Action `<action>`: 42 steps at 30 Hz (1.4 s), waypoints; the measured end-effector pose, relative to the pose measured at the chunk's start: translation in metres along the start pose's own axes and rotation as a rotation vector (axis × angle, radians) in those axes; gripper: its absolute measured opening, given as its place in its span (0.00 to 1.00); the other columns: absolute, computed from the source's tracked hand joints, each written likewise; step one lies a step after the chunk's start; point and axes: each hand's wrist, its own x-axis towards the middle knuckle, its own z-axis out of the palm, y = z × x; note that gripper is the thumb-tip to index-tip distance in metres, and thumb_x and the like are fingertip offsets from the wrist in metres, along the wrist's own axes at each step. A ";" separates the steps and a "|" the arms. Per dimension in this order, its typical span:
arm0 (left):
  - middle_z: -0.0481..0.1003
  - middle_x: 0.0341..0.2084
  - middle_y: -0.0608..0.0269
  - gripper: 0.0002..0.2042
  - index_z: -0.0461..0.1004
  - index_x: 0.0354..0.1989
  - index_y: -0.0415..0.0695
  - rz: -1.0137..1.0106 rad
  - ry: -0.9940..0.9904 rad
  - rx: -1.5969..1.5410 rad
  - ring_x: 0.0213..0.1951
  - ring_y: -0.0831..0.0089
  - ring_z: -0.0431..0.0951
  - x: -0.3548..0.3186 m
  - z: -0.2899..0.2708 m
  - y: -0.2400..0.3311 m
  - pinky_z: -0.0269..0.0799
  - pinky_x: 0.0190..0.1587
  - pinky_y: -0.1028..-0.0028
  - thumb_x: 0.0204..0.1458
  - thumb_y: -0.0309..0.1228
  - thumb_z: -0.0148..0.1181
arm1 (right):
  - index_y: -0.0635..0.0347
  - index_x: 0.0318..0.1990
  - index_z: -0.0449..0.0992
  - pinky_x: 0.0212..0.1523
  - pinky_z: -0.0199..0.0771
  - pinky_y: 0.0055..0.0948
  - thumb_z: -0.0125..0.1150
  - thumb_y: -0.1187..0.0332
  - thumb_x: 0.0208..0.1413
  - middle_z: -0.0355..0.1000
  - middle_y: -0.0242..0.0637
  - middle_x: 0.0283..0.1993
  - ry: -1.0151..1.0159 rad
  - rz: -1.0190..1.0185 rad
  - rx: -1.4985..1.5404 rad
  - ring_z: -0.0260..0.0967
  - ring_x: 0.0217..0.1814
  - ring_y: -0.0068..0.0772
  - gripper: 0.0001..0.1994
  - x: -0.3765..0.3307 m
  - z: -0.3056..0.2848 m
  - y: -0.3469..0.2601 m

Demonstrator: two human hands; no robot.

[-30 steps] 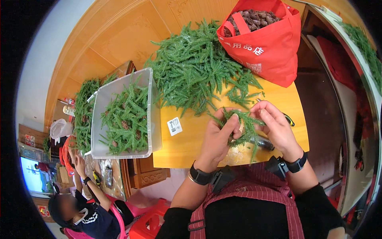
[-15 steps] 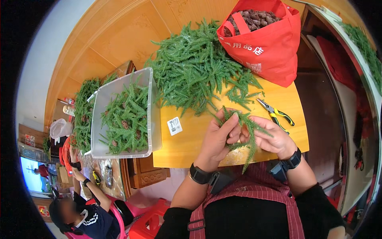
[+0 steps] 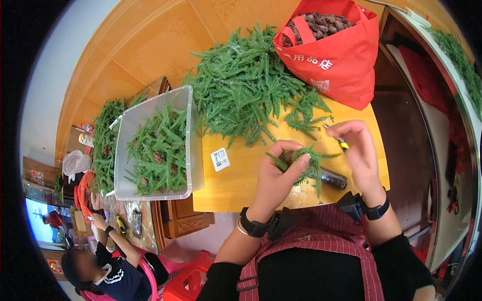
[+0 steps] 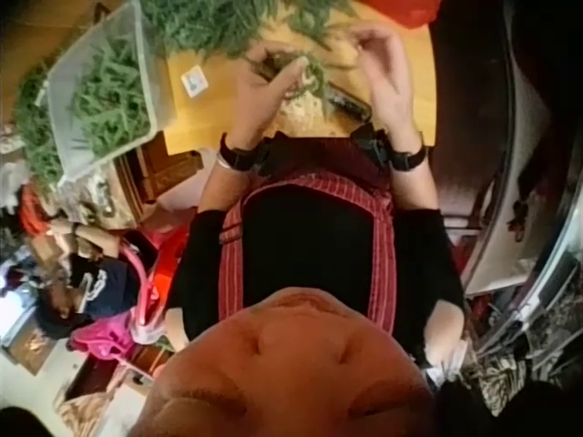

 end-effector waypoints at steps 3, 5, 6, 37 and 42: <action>0.68 0.32 0.64 0.08 0.64 0.37 0.40 0.051 -0.012 0.048 0.26 0.82 0.66 0.001 -0.003 -0.001 0.62 0.28 0.82 0.48 0.21 0.54 | 0.64 0.38 0.64 0.48 0.62 0.26 0.60 0.77 0.42 0.65 0.38 0.39 -0.171 -0.132 -0.312 0.63 0.45 0.26 0.15 0.000 0.007 -0.003; 0.68 0.35 0.63 0.09 0.64 0.37 0.40 0.057 -0.033 0.061 0.29 0.81 0.68 0.002 -0.004 -0.003 0.64 0.31 0.81 0.47 0.21 0.54 | 0.65 0.36 0.65 0.42 0.67 0.24 0.58 0.79 0.41 0.67 0.36 0.35 -0.198 -0.034 -0.330 0.67 0.37 0.25 0.13 -0.001 0.010 0.005; 0.68 0.35 0.63 0.09 0.64 0.37 0.40 0.032 -0.055 0.004 0.31 0.79 0.68 0.001 -0.005 -0.005 0.65 0.33 0.80 0.47 0.21 0.54 | 0.65 0.36 0.65 0.42 0.67 0.24 0.58 0.79 0.41 0.67 0.36 0.35 -0.199 -0.034 -0.328 0.67 0.37 0.25 0.13 -0.002 0.011 0.006; 0.69 0.21 0.64 0.04 0.66 0.35 0.41 -0.129 0.186 -0.499 0.23 0.79 0.69 -0.009 0.013 -0.018 0.65 0.24 0.82 0.51 0.23 0.52 | 0.66 0.27 0.70 0.31 0.63 0.20 0.60 0.80 0.39 0.67 0.35 0.30 -0.018 -0.083 -0.317 0.64 0.31 0.24 0.06 -0.006 0.011 0.016; 0.68 0.22 0.65 0.03 0.67 0.33 0.38 -0.091 0.174 -0.371 0.22 0.79 0.69 -0.006 0.007 -0.016 0.64 0.23 0.82 0.50 0.21 0.53 | 0.66 0.27 0.70 0.29 0.62 0.20 0.61 0.79 0.37 0.66 0.34 0.28 -0.032 -0.113 -0.351 0.63 0.29 0.24 0.07 -0.007 0.015 0.008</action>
